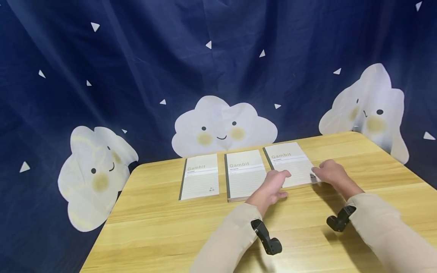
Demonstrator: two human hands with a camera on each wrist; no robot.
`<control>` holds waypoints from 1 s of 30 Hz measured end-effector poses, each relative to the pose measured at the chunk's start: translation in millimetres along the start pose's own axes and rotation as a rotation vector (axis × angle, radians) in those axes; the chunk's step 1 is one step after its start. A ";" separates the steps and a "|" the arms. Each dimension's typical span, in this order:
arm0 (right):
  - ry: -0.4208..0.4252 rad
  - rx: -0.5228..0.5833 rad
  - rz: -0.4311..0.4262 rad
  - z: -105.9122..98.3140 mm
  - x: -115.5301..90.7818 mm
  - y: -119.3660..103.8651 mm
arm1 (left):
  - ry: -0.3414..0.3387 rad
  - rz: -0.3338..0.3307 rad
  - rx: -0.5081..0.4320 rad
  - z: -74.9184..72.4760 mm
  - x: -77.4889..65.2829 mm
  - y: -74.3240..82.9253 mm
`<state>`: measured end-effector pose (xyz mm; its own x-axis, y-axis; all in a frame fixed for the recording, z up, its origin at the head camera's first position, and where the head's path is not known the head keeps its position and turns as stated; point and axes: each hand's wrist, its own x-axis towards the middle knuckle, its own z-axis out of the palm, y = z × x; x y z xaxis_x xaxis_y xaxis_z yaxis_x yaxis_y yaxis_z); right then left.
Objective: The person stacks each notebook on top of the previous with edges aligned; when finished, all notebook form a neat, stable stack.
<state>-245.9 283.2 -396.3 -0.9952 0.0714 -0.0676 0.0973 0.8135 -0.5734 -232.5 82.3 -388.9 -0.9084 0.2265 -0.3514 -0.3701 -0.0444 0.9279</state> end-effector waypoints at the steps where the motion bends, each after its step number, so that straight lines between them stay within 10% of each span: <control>1: -0.004 -0.003 0.005 -0.5 0.0 -0.1 | 0.007 0.001 -0.004 1.3 0.4 -0.1; 30: -0.010 0.102 0.086 -3.6 -1.2 4.7 | 0.094 0.052 0.046 6.5 -1.2 -4.8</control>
<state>-244.3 289.0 -395.9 -0.9830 0.1319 -0.1280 0.1836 0.7415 -0.6454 -228.3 88.6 -392.2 -0.9413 0.1328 -0.3104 -0.3142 -0.0085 0.9493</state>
